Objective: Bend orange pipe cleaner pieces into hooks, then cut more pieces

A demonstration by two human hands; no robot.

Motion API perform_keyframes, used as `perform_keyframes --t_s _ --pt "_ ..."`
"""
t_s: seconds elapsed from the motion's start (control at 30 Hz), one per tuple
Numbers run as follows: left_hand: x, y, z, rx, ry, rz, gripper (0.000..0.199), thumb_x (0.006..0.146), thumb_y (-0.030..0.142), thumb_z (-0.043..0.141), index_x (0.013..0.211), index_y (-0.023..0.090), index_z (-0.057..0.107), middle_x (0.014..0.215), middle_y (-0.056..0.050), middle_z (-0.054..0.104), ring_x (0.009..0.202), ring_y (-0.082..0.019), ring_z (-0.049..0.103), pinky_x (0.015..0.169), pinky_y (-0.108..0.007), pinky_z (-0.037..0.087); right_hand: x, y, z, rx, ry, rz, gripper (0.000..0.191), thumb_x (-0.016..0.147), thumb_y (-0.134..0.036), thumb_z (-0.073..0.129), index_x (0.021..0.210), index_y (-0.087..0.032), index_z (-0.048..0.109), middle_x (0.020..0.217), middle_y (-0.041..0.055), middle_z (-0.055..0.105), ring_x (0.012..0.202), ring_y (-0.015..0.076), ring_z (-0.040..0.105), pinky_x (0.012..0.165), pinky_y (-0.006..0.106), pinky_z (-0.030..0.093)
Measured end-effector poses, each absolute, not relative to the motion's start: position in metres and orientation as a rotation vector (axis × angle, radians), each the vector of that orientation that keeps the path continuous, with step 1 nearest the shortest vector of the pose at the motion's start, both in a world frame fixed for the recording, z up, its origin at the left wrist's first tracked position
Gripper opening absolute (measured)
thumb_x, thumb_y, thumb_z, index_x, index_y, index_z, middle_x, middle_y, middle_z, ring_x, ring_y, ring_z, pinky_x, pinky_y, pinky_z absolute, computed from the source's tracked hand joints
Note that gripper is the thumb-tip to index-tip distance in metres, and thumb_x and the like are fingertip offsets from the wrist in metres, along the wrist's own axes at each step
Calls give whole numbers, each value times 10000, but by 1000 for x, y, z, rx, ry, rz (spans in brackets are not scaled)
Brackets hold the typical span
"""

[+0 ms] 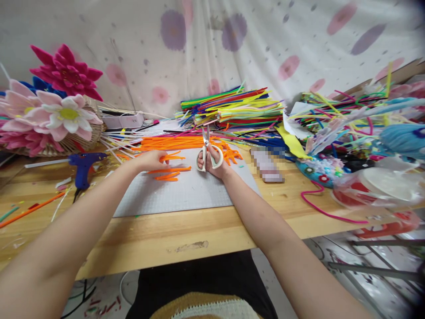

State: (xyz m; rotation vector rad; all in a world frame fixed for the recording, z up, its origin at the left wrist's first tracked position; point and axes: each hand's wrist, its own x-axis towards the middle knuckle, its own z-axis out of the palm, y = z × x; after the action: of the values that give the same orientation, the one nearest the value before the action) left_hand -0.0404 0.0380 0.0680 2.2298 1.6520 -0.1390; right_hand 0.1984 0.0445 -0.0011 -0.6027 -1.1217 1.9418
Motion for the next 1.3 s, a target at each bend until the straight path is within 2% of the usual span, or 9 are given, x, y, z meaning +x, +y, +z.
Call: perform_keyframes --t_s 0.2,0.43,0.57,0.7,0.8,0.9,1.1,1.3 --pt "-38 35 59 2254 1640 -338 309 648 471 492 748 200 599 701 -19 620 633 -172 547 558 -256 341 199 45 -3 -559 -1124 1958 506 817 -629 342 693 -175 527 552 -6 464 539 116 496 548 244 409" --pt "-50 43 68 2220 1655 -132 354 684 430 468 910 180 573 872 -44 621 771 -194 565 644 -262 400 199 44 -2 -543 -1110 1948 500 819 -614 360 673 -167 528 553 -1 474 526 112 486 542 246 408" --pt "-48 38 72 2167 1593 -163 488 620 528 522 963 187 590 876 -29 623 795 -201 561 671 -267 405 198 43 0 -595 -1100 1945 503 809 -634 353 678 -176 514 550 -3 470 523 116 479 538 250 417" --pt "-42 30 64 2081 1490 -315 498 522 553 603 873 200 620 754 4 612 695 -171 550 595 -242 375 197 40 4 -619 -1106 1921 510 801 -648 347 675 -180 507 543 -6 458 519 118 477 543 258 430" --pt "-41 27 59 1977 1449 -319 418 544 547 593 785 207 627 618 15 563 564 -143 507 512 -238 331 197 38 5 -627 -1114 1910 514 799 -650 345 673 -180 510 551 -3 459 525 118 482 547 258 432" --pt "-42 27 61 1867 1427 -233 365 567 532 586 733 210 623 580 18 549 519 -133 483 484 -240 321 197 38 6 -674 -1126 1895 526 795 -663 332 671 -183 510 552 -5 452 526 117 478 550 258 433" --pt "-45 35 68 1953 1528 -216 356 547 528 604 683 201 638 609 13 587 569 -140 502 522 -237 339 197 39 6 -712 -1158 1865 547 778 -688 328 664 -186 513 546 -10 440 520 116 469 541 256 427" --pt "-42 40 60 2241 1529 -347 386 577 539 570 769 212 644 720 -12 638 678 -180 555 586 -251 368 197 40 5 -674 -1153 1867 564 770 -697 336 656 -177 522 545 -3 463 507 113 478 516 252 413"
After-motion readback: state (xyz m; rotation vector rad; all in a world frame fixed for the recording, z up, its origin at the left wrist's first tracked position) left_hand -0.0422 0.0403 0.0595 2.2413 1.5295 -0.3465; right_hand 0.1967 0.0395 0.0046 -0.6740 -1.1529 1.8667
